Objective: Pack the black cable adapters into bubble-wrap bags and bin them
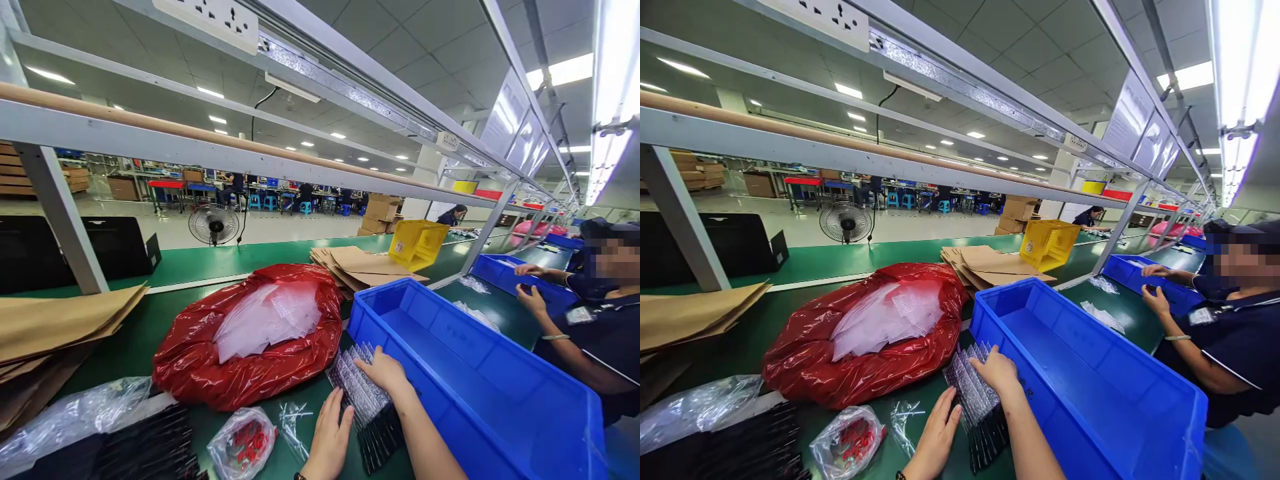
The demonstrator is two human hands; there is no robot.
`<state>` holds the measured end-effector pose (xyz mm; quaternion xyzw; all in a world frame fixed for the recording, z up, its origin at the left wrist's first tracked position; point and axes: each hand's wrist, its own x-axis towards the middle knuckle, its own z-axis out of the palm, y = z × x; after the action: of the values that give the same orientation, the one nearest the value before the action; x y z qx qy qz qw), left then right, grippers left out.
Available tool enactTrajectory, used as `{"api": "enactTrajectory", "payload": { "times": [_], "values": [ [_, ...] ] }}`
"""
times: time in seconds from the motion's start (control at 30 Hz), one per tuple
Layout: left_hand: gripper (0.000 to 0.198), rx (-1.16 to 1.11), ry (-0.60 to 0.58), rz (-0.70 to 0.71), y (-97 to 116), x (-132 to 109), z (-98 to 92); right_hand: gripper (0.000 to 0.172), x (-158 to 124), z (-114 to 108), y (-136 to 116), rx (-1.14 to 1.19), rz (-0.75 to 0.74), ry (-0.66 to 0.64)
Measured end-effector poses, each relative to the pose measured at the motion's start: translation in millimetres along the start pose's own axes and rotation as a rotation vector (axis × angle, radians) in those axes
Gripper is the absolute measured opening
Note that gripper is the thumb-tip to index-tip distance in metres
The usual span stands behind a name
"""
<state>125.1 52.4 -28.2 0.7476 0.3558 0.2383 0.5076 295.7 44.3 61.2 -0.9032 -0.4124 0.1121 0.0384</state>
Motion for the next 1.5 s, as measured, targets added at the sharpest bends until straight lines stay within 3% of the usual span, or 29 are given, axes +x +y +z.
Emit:
{"api": "enactTrajectory", "payload": {
  "times": [0.13, 0.3, 0.6, 0.83, 1.0, 1.17, 1.3, 1.5],
  "values": [
    [0.060, -0.136, 0.072, -0.032, -3.2, 2.1, 1.0, 0.097, 4.4, 10.0, -3.5, 0.077, -0.074, -0.002],
    [0.053, -0.282, 0.162, -0.053, -7.4, 6.6, 2.9, 0.116, 10.3, 26.3, -1.1, 0.256, -0.215, -0.113],
    [0.056, -0.333, 0.185, -0.093, -9.1, 11.7, -2.1, 0.126, 0.9, 28.2, -19.0, 0.127, -0.226, -0.116],
    [0.060, -0.368, 0.186, -0.143, -8.2, 14.1, -6.4, 0.121, -9.3, 25.6, -36.8, -0.049, -0.188, -0.092],
    [0.058, -0.368, 0.187, -0.140, -12.7, 14.6, -4.4, 0.128, -7.5, 30.3, -37.8, -0.042, -0.186, -0.050],
    [0.056, -0.350, 0.198, -0.115, -16.5, 15.4, -0.5, 0.120, -8.4, 45.2, -36.1, -0.041, -0.189, 0.061],
    [0.058, -0.354, 0.214, -0.123, -17.8, 17.2, 0.3, 0.122, -8.8, 48.3, -36.8, -0.025, -0.191, 0.067],
    [0.059, -0.413, 0.306, -0.096, -16.1, 18.8, -2.7, 0.120, -9.6, 52.9, -38.8, 0.024, -0.176, 0.153]
  ]
}}
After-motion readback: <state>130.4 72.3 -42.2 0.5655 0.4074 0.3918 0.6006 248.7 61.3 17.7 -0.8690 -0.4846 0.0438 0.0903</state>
